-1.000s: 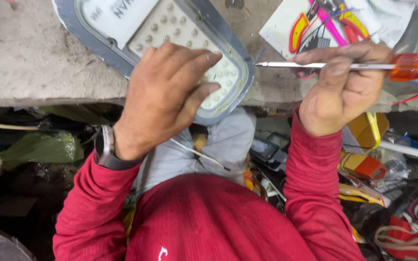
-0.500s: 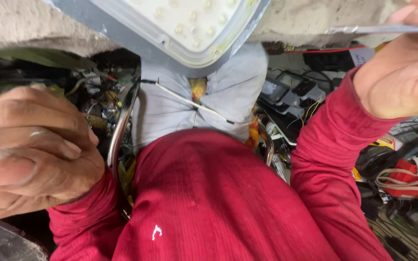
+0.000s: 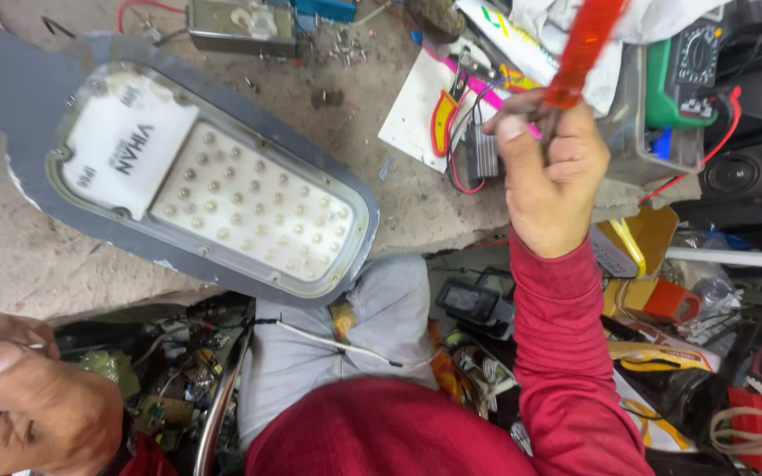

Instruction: The person uses a screwdriver to loosen screws around the perimeter of an LED street light fixture. They then apply a sealant from a tube along the edge of the fixture.

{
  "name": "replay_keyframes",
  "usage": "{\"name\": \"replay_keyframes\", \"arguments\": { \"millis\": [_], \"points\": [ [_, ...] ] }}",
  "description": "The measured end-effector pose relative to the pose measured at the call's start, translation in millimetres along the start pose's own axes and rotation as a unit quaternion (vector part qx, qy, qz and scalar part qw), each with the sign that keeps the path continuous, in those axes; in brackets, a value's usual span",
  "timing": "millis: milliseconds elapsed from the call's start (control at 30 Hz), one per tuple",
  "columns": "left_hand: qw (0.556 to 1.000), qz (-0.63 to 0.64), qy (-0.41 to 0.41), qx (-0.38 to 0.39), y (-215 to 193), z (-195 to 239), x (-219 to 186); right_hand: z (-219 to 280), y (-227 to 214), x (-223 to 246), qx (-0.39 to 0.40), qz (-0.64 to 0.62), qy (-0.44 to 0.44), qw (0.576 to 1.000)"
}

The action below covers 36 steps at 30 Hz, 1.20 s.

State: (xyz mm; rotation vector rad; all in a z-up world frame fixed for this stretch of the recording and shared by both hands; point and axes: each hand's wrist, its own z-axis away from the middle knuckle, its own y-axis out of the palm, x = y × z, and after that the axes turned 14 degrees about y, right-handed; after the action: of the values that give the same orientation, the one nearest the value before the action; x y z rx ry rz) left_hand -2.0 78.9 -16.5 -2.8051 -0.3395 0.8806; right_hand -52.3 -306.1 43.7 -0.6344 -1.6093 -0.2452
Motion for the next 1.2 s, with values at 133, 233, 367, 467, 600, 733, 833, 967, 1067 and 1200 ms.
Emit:
{"name": "replay_keyframes", "arguments": {
  "millis": [133,233,367,467,600,733,833,967,1067,1200],
  "points": [
    [0.997,-0.074,-0.032,0.020,4.2,-8.4,-0.3,-38.9,14.4,6.1,0.096,0.149,0.013,0.984],
    [0.988,-0.108,-0.064,-0.093,20.5,2.6,7.2,-74.7,33.2,2.5,0.145,0.243,-0.034,0.959],
    [0.991,-0.094,-0.053,-0.076,22.8,8.0,19.9,-99.1,69.2,-10.2,0.176,0.361,-0.007,0.916],
    [0.994,-0.088,-0.037,-0.046,21.1,2.2,18.7,-106.6,91.4,-17.9,0.198,0.393,-0.128,0.889],
    [0.996,-0.083,0.018,0.016,18.6,-4.9,12.0,-105.2,105.7,-27.7,0.201,0.449,-0.151,0.857],
    [0.992,-0.057,0.088,0.076,25.5,-15.4,8.7,-99.8,107.5,-35.3,0.192,0.448,-0.190,0.852],
    [0.984,-0.020,0.108,0.138,36.0,-28.2,1.3,-97.8,103.4,-28.1,0.197,0.409,-0.177,0.873],
    [0.952,-0.086,0.162,0.246,56.3,-39.1,-10.1,-84.2,84.3,-5.6,0.229,0.340,0.007,0.912],
    [0.925,-0.117,0.215,0.291,72.9,-44.2,-19.1,-62.4,65.8,11.6,0.318,0.211,0.054,0.923],
    [0.909,-0.122,0.202,0.344,83.9,-42.8,-22.9,-40.0,64.2,9.3,0.370,0.149,0.173,0.901]
  ]
}}
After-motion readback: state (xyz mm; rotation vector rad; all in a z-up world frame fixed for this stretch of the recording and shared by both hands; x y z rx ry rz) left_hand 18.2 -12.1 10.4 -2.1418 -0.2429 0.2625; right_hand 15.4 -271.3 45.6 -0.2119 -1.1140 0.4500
